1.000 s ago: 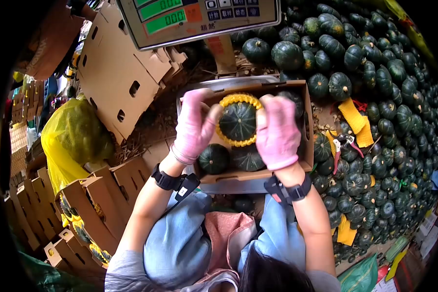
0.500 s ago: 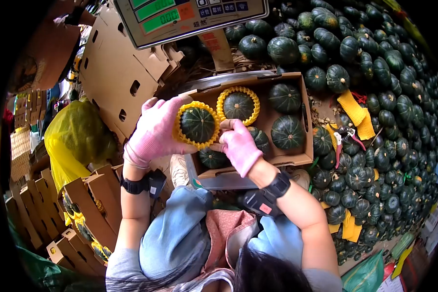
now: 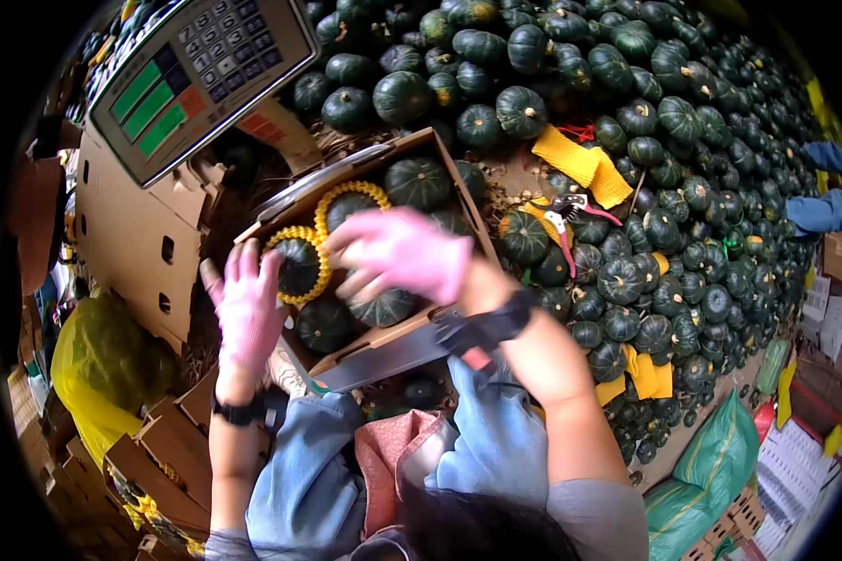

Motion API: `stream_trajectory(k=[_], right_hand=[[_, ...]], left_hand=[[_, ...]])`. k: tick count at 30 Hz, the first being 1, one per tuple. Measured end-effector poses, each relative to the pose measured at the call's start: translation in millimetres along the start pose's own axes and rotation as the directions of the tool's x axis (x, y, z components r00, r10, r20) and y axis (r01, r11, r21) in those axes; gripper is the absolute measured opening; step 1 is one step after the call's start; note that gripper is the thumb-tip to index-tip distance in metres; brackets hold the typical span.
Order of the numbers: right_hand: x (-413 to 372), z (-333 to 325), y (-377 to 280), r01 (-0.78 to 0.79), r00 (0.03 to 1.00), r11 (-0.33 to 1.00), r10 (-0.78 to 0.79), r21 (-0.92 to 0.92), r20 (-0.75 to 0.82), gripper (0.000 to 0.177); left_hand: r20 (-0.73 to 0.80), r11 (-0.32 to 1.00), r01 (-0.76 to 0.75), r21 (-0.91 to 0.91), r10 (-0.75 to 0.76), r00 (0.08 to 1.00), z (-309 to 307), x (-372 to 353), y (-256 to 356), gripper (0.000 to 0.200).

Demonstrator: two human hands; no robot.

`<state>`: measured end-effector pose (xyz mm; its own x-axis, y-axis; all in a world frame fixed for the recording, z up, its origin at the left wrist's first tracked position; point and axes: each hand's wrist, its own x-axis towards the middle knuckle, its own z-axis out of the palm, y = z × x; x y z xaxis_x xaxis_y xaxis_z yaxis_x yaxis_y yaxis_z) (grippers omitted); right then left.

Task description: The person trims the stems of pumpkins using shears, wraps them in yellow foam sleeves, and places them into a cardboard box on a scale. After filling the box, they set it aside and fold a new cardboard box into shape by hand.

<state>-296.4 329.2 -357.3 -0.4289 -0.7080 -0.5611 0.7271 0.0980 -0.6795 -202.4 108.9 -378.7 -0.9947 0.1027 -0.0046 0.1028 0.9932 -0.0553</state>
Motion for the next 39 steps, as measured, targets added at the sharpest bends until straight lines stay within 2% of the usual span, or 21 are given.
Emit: stream_trajectory(k=[2,3,4,5,7,11,12,15,16,19,20,22,23,28,31,32,33,34,35,36,39], right_hand=[[-29.6,-88.4,-12.3,0.325,0.924,0.944,-0.329,-0.055,-0.195,0.024],[-34.3,-129.0,-6.1,0.058,0.574,0.661,-0.635,-0.748,-0.517,0.021],[-36.7,-159.9,-5.8,-0.332,0.339,0.512,-0.719,-0.792,-0.607,0.02],[-32.0,-220.7,14.3,-0.626,0.322,0.26,-0.773,-0.735,-0.547,0.028],[-21.1,-223.1,23.0,-0.805,0.295,0.185,-0.699,-0.563,-0.651,0.034],[-31.6,-275.5,46.3,-0.814,0.477,-0.03,-0.605,-0.581,-0.637,0.04],[-38.5,-263.6,43.1,-0.797,0.432,0.066,-0.633,-0.601,-0.643,0.037],[-66.8,-201.6,32.3,-0.575,0.313,0.29,-0.786,-0.765,-0.533,0.031],[-63.7,-175.8,34.6,-0.455,0.301,0.151,-0.902,-0.878,-0.311,0.03],[-54.4,-79.5,16.2,-0.095,0.415,0.007,-0.909,-0.995,-0.046,0.025],[-49.8,-59.2,15.6,-0.001,0.456,0.001,-0.89,-1.0,-0.001,0.026],[-35.7,-25.0,18.8,0.084,0.469,-0.005,-0.882,-0.996,0.044,0.028],[-29.9,-13.1,19.7,0.092,0.484,-0.044,-0.871,-0.995,0.084,0.028],[-15.8,13.6,20.4,0.347,0.528,-0.008,-0.824,-0.938,0.203,0.039],[-29.0,18.0,6.4,0.51,0.797,0.547,-0.591,-0.664,0.125,0.064],[-20.1,17.7,12.5,0.587,0.797,0.723,-0.594,-0.364,0.105,0.058],[-15.8,20.5,13.3,0.508,0.817,0.779,-0.571,-0.368,-0.081,0.046],[-9.8,10.2,17.4,0.479,0.751,0.639,-0.653,-0.602,-0.095,0.042],[-6.3,1.1,18.9,0.388,0.684,0.468,-0.724,-0.794,-0.092,0.038],[-3.8,7.1,18.1,0.378,0.61,0.463,-0.776,-0.801,-0.161,0.036],[11.9,33.5,24.9,0.527,0.496,0.537,-0.824,-0.659,-0.274,0.036]], left_hand=[[0.013,0.988,0.026,-0.149,-0.024,1.0,-20.5,-14.9,10.6,0.056],[0.131,0.974,0.023,-0.227,0.007,0.991,-17.0,-22.2,17.1,0.06],[0.212,0.976,0.022,-0.216,0.025,0.977,-8.9,-26.3,24.3,0.063],[0.3,0.979,0.036,-0.202,0.027,0.954,-1.8,-32.5,31.8,0.066],[0.311,0.971,0.06,-0.23,0.015,0.95,8.1,-32.7,35.4,0.07],[0.227,0.95,0.069,-0.304,0.001,0.974,-3.6,-32.5,29.0,0.073],[0.275,0.936,0.115,-0.333,-0.02,0.961,-21.2,-25.5,27.1,0.075],[-0.041,0.928,-0.032,-0.371,0.018,0.999,-42.7,6.4,27.7,0.073],[-0.099,0.929,-0.073,-0.362,0.04,0.994,-38.8,19.2,26.5,0.069],[-0.16,0.989,-0.098,-0.111,0.08,0.984,-8.6,38.8,26.3,0.047],[-0.229,0.953,-0.175,-0.246,0.118,0.966,-19.5,38.6,28.5,0.039],[-0.318,0.689,-0.282,-0.668,0.079,0.945,-32.7,32.2,38.4,0.02],[-0.2,0.595,-0.206,-0.777,0.077,0.977,-47.0,27.0,43.6,0.024],[-0.085,0.077,-0.087,-0.993,0.03,0.996,-33.1,19.7,51.3,0.023],[-0.195,0.032,-0.195,-0.98,0.025,0.981,-24.5,19.9,42.5,0.02],[-0.166,0.023,-0.167,-0.986,0.043,0.985,-25.9,19.9,40.7,0.018],[-0.163,-0.016,-0.163,-0.986,0.005,0.987,-32.6,19.6,41.8,0.014],[-0.209,0.05,-0.207,-0.977,-0.041,0.977,-26.2,18.1,44.1,0.014],[-0.282,0.34,-0.271,-0.9,0.018,0.959,-32.4,17.7,37.9,0.015],[-0.383,0.453,-0.347,-0.821,0.014,0.924,-33.0,18.4,37.3,0.02],[-0.156,0.325,-0.063,-0.944,-0.271,0.95,-38.1,15.5,47.1,0.019]])
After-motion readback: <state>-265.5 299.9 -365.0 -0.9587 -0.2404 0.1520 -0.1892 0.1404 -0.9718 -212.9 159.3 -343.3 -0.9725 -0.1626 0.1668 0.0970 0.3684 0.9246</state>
